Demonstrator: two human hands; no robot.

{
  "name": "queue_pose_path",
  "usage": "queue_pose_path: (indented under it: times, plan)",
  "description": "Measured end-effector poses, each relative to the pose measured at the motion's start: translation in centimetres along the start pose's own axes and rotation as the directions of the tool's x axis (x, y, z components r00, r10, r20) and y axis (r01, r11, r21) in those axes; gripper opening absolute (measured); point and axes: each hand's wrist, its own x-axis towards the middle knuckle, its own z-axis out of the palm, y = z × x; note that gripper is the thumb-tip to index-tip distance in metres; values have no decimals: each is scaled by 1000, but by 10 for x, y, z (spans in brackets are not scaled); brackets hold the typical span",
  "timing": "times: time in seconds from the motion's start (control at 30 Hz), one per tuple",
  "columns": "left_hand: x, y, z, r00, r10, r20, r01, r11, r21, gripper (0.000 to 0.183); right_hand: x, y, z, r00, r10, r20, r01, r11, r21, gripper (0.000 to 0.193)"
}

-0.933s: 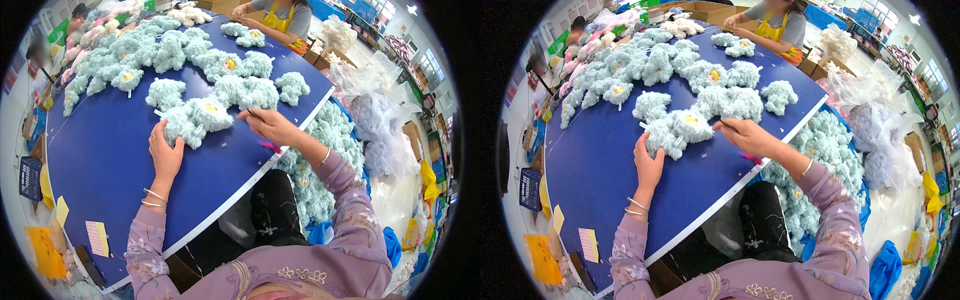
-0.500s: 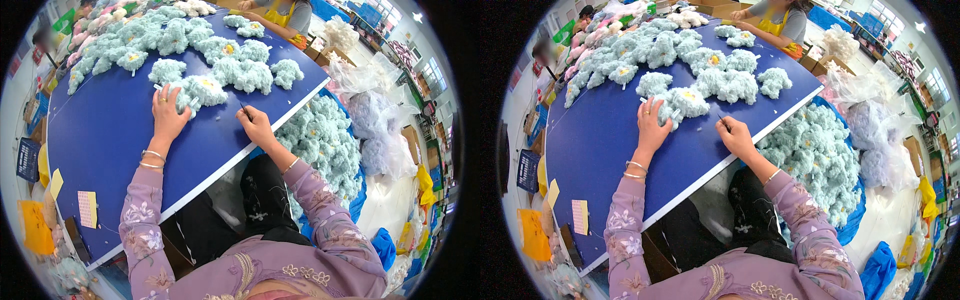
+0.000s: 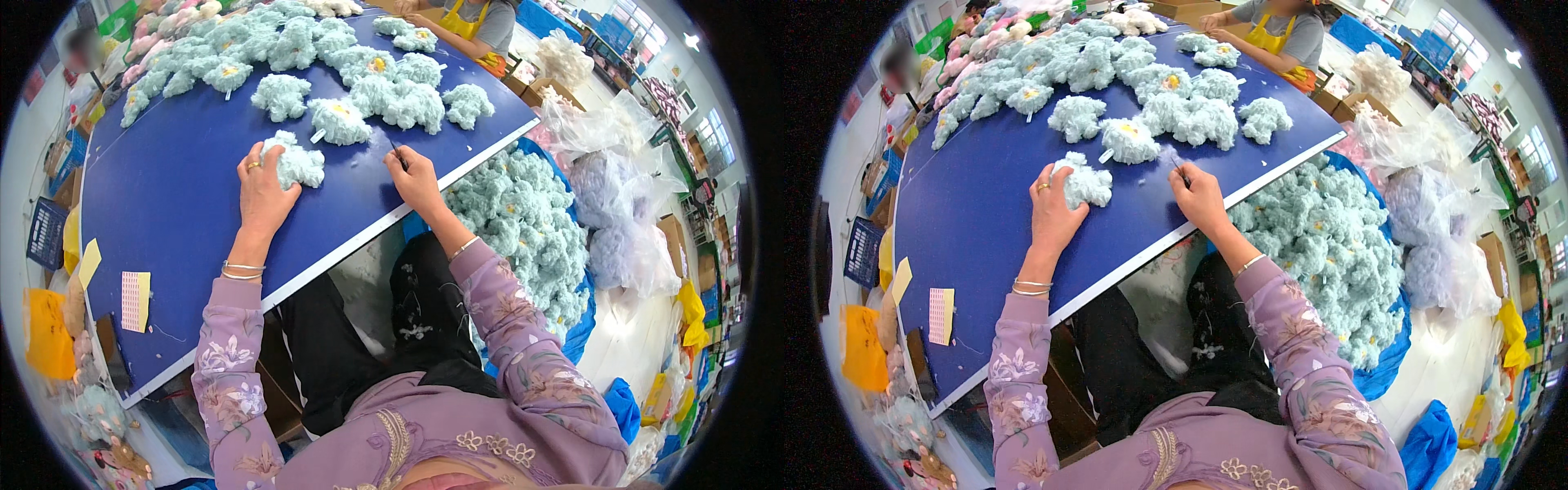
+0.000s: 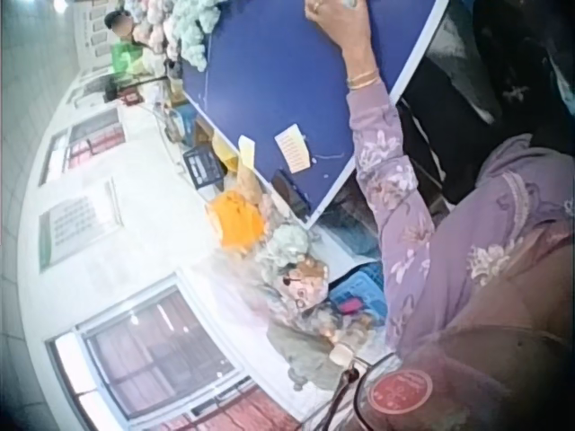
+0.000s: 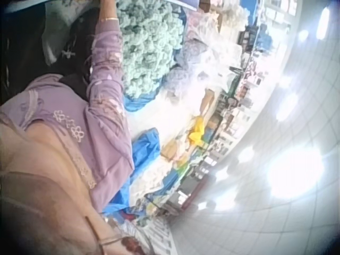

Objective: The person trims the edges of light blue plush toys using scissors, picking each toy from a pile, cutting stray fibers, and placing the finished items on a blue table. The person repeats this process for multiple toys throughout the clip.

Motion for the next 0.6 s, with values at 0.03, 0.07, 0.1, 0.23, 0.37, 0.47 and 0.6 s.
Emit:
queue_pose_path:
  times: [0.03,0.07,0.1,0.23,0.37,0.47,0.6]
  plan:
    - [-2,-2,-2,1000,-14,1,14,1000,-5,64,1,0,0,1000,-3,-1,3,1000,11,24]
    - [-4,-4,-4,999,-37,-9,37,999,-19,63,0,0,-1,1000,-7,-2,7,1000,23,24]
    - [-6,-7,-8,998,-61,-14,59,993,-103,63,-1,0,0,1000,4,1,-4,1000,21,24]
    - [-10,2,-16,977,-213,27,199,851,-487,56,-2,4,0,1000,22,-19,-21,998,63,24]
    - [-11,9,0,972,-174,160,217,381,-899,47,-2,3,8,995,93,41,-100,974,201,24]
    - [-9,24,14,974,-117,195,220,271,-937,44,-4,-12,18,978,158,133,-194,921,338,25]
    - [-5,51,6,928,-40,372,366,299,-881,46,-10,-34,21,951,160,264,-257,885,388,32]
